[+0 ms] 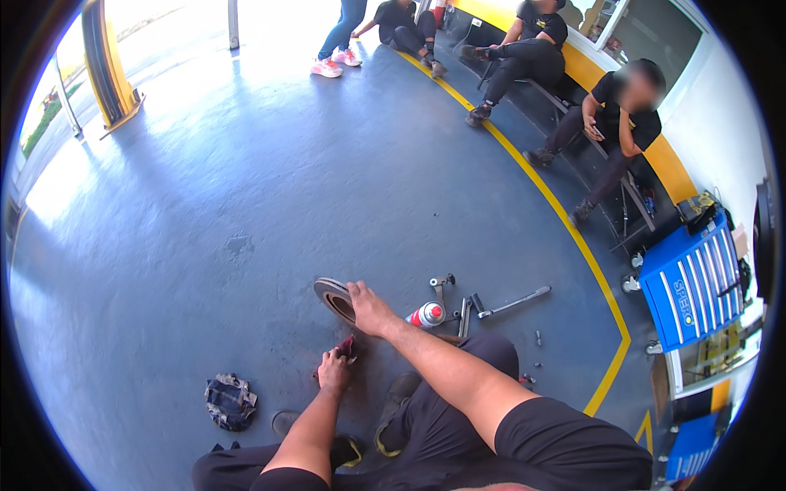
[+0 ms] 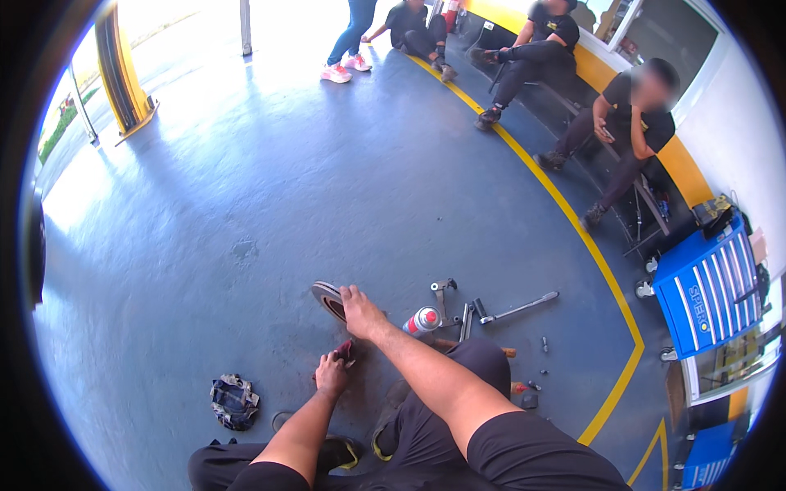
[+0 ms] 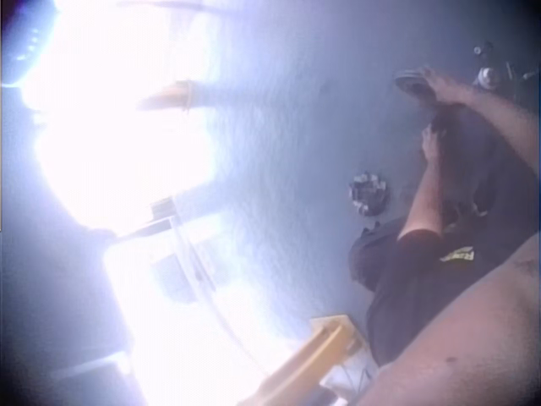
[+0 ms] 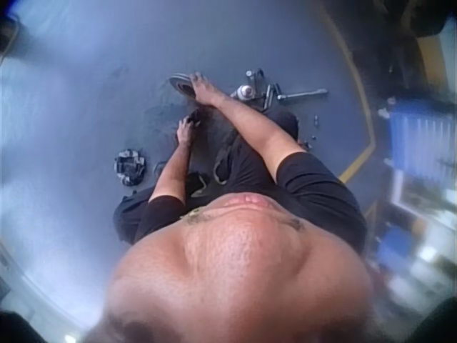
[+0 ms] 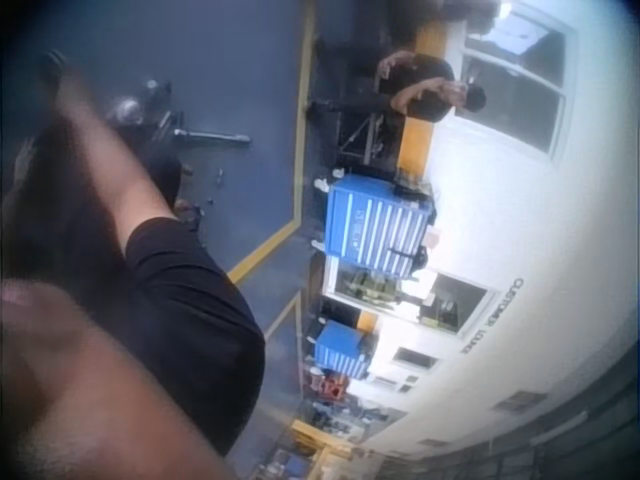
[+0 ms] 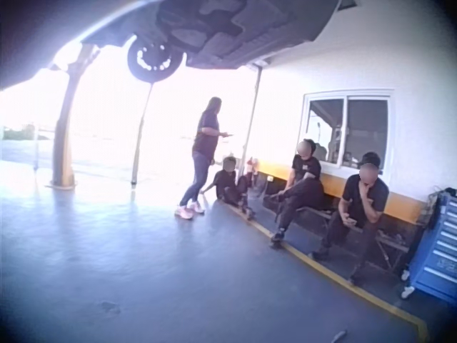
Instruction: The person sits on the floor and cleans a brake disc using a spray can and a cloth. They spray the disc, wipe it with the cloth, and repeat the process to remove rust and grime.
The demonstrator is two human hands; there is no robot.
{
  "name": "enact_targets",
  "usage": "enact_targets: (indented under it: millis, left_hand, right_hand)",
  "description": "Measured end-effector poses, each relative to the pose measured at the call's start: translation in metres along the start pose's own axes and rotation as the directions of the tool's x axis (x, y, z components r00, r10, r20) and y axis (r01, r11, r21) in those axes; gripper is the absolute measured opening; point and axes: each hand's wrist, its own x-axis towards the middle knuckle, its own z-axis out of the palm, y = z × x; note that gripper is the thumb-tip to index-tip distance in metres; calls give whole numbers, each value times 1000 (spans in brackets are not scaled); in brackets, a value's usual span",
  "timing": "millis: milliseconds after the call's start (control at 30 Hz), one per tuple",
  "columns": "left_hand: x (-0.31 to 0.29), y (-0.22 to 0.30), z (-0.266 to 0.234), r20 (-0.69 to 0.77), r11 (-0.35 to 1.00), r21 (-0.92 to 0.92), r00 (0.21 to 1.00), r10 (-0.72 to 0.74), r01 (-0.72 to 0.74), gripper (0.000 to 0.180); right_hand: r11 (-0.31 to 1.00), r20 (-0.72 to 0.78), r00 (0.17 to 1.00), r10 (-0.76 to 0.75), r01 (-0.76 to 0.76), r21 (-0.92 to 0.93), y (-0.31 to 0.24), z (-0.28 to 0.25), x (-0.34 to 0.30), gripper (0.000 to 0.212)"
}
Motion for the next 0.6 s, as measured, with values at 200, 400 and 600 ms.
enact_targets:
  millis: [200, 400, 600]
  left_hand:
    - [4, -8, 3, -99, 994, -32, 989, -110, 107, 20]
    - [30, -16, -5, -375, 889, -288, 813, -446, 355, 14]
    - [85, -86, -31, -521, 926, -155, 768, -372, 344, 32]
  right_hand:
    - [999, -32, 999, 21, -20, 27, -8, -3, 4, 60]
    - [993, 9, 994, 105, -106, 50, -3, -11, 7, 62]
    - [990, 35, 991, 127, -125, -70, 28, 7, 8, 83]
